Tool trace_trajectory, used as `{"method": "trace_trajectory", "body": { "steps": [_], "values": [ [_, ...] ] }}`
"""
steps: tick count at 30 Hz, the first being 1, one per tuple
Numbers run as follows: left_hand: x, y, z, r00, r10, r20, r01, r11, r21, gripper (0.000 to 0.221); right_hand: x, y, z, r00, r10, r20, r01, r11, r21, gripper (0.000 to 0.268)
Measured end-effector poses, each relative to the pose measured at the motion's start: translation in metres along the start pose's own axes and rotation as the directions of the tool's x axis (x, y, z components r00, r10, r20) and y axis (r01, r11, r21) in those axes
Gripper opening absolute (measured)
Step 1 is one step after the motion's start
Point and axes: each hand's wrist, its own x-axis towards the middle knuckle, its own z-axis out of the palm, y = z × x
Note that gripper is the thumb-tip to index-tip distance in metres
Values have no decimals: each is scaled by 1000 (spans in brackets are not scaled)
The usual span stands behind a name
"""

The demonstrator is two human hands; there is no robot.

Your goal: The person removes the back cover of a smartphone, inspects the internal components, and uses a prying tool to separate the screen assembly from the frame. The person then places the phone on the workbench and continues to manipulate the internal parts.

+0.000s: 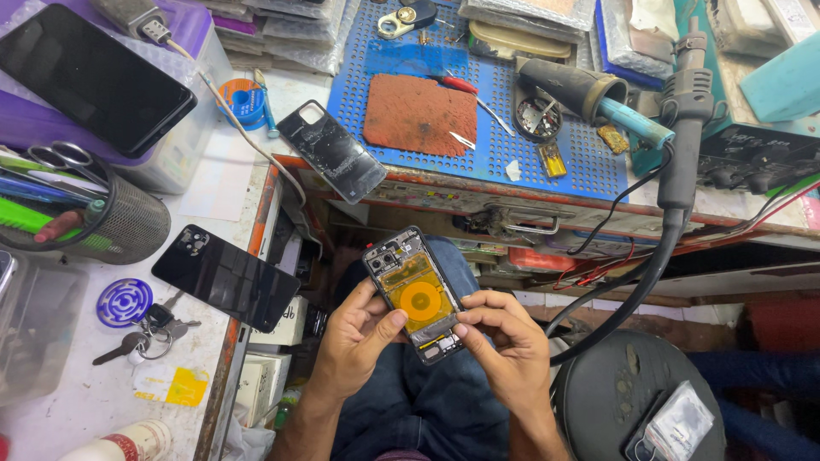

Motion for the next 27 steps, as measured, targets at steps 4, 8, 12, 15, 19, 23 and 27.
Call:
{"method": "trace_trajectory", "body": {
  "steps": [4, 8, 12, 15, 19, 23, 27],
  "values": [
    [0, -2, 0, 1000, 2, 5, -2, 999, -33, 52, -1, 1, 0, 1000, -10, -11, 10, 1000, -4, 20],
    [0, -4, 0, 1000, -2, -4, 1, 999, -35, 50, -1, 0, 0, 999, -40, -9, 39, 998, -43, 20],
    [-1, -5, 0, 1000, -7, -21, 7, 999, -35, 48, 0, -3, 3, 997, -72, -14, 71, 995, -70, 21],
    [-2, -6, 1, 999, -5, -32, 4, 1000, -27, 46, 0, -4, 4, 996, -93, -14, 91, 993, -76, 21],
    [-2, -6, 1, 999, -2, -39, 1, 1000, -8, 45, -1, -7, 4, 993, -114, -12, 112, 988, -103, 20],
    [-3, -6, 2, 999, 3, -34, -3, 1000, -12, 45, 0, -8, 4, 992, -124, -17, 121, 987, -109, 19],
    [-3, -7, 2, 1000, 6, -27, -8, 999, -51, 45, -1, -7, 4, 991, -134, -13, 132, 985, -113, 19]
  ]
}}
